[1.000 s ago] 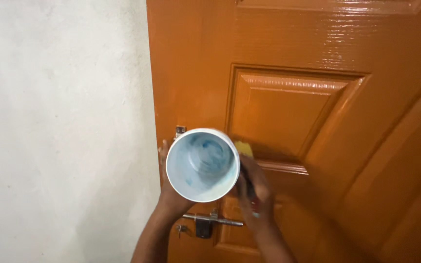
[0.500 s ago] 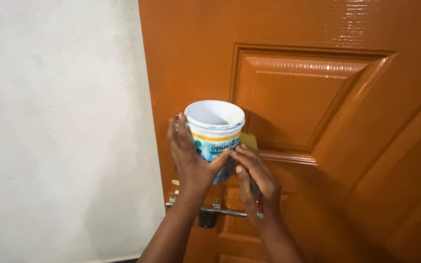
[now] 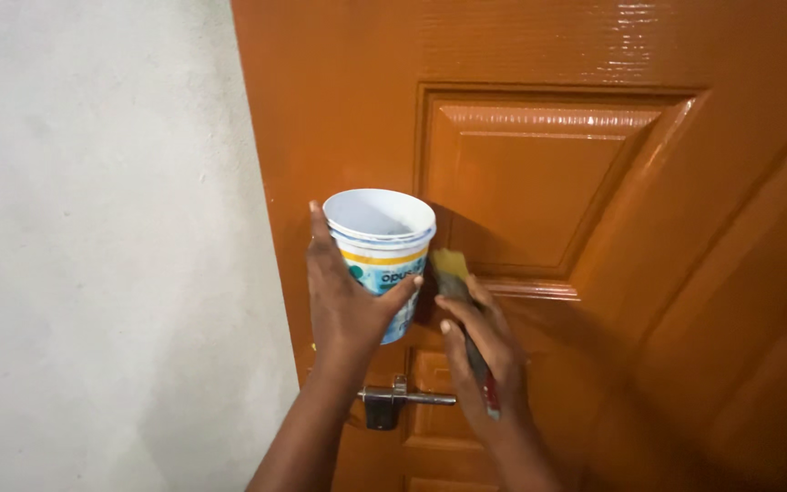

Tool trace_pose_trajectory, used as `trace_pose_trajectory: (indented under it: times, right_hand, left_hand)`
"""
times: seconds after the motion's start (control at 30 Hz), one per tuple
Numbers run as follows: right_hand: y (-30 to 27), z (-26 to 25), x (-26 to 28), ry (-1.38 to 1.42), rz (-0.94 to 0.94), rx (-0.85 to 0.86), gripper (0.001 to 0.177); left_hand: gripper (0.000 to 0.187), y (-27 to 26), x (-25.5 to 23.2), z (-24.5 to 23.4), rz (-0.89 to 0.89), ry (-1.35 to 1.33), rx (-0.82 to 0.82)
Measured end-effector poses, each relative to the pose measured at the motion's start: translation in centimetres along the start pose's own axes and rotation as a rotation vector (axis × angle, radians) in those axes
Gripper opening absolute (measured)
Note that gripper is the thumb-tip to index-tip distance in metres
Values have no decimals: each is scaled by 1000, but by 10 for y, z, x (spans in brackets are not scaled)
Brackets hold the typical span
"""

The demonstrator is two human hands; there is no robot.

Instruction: The person paints a wooden door with a yellow paintbrush, repeatedly dipping it into a small container of paint held in the other hand. The person applies paint to the door's surface and around the handle area.

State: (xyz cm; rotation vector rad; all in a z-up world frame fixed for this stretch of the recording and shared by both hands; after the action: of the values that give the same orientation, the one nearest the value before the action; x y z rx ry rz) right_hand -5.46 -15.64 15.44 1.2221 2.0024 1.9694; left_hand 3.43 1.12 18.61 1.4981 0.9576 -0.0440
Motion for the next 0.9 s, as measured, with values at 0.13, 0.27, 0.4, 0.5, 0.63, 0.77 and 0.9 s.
trace_pose_trajectory:
  times: [0.13,0.27,0.4,0.5,0.63,0.77,0.9]
  right_hand:
    - [-9,6,-12,1,146,67,28]
    - [20,-6,4,5,32,20,30]
    - [42,-18,12,-24,-164,-42,31]
    - [47,7,-8,-59,-279,114,38]
    - [16,18,-33,-131,-134,181,37]
    - [11,6,-23,-70,-78,135,33]
    - [24,-3,-3,-85,-143,55,35]
  left_hand:
    - [141,0,12,-6,-37,-92,-11]
    - [140,2,12,-4,-55,-70,-13]
    - [139,7,7,-3,73,-135,-113]
    - [140,4,13,3,-39,-115,-66]
    - [139,1,11,4,-79,-80,-17]
    - [136,0,8,4,-85,-52,-8]
    - [135,-4,5,3,-82,-30,-24]
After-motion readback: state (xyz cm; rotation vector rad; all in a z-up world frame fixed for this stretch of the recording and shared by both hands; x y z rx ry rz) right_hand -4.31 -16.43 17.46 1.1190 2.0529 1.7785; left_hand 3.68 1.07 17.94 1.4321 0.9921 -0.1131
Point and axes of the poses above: each hand's wrist, its own y-axis towards the middle knuckle, its own z-axis out of the palm, x = y × z, the point moved 7 cm from there along y, towards the middle knuckle, and after that the axes turned 4 degrees about y, right-handed, at the moved point
